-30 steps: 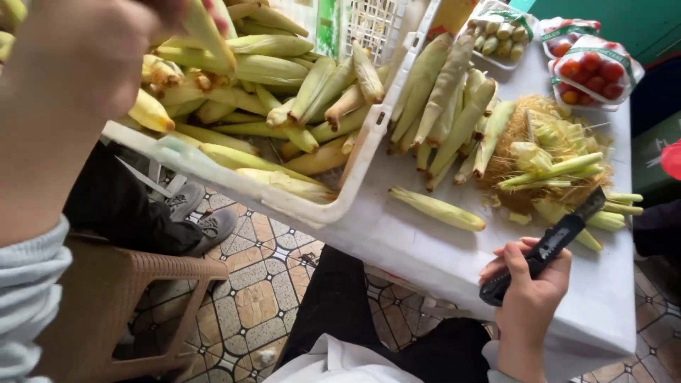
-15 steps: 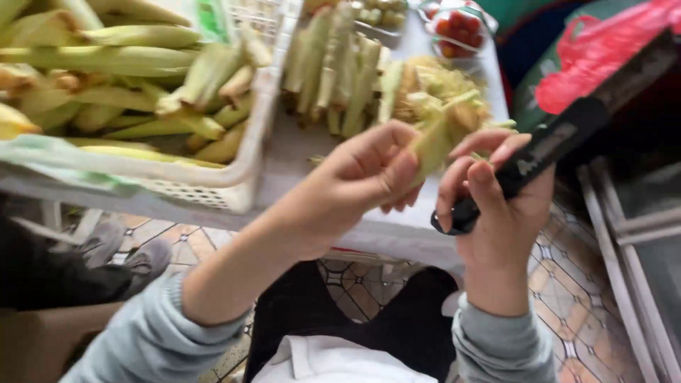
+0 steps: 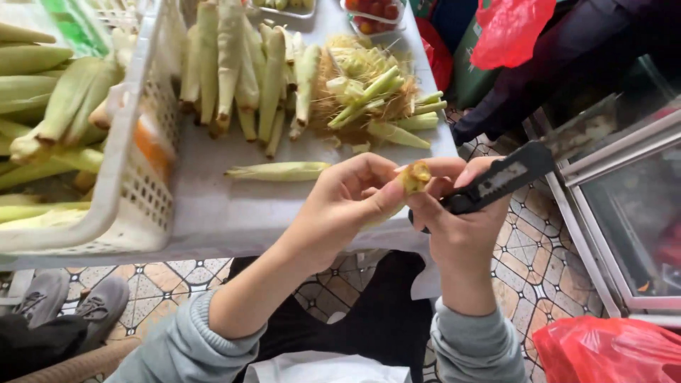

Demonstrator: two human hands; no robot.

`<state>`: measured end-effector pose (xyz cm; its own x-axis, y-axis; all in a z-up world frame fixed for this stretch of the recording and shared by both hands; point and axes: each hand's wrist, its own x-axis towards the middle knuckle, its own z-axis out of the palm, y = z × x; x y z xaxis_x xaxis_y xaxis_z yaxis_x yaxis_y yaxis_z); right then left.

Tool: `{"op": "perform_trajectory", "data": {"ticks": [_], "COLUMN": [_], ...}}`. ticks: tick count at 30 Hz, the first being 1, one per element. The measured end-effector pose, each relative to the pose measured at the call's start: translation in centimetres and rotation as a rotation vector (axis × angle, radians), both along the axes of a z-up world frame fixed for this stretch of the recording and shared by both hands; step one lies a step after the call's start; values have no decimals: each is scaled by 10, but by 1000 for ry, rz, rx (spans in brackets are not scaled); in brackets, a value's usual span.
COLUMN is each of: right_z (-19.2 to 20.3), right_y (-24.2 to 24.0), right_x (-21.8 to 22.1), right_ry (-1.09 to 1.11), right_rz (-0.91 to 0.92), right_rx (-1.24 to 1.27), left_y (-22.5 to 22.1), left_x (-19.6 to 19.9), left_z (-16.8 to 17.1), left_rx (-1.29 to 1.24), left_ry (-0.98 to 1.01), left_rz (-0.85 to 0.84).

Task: The person peels the husks and silk from baby corn by hand, trims the ends using a utility knife, and places the cleaned corn into a basket.

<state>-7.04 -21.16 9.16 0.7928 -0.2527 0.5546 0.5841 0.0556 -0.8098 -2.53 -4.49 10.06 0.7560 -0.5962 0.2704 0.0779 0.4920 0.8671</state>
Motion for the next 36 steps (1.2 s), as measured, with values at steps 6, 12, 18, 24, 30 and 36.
{"op": "perform_trajectory", "data": {"ticks": [6,12,18,24,30,36], "right_z": [-25,-39,-59,-65,-69,-66], "right_y": [-17,-45,-72,-64,-57,-53], "right_x": [26,25,14,24,38,49], "right_ry": [-25,206,560,653,626,621], "right_rz": [28,-116,-200,-146,-225,-336], "right_rx": [34,136,151,166,162,188], "left_y": [-21,-25,-13,10,19,17], "left_x": [22,55,70,86,93,95], "left_z": [-29,-83,-102,-79,-69,-76], "left_rx": [68,682,806,679,666,714], "left_ry": [-140,-1026,-1146,-1070,-1026,-1083], "left_rz": [274,696,522,529,406,369]}}
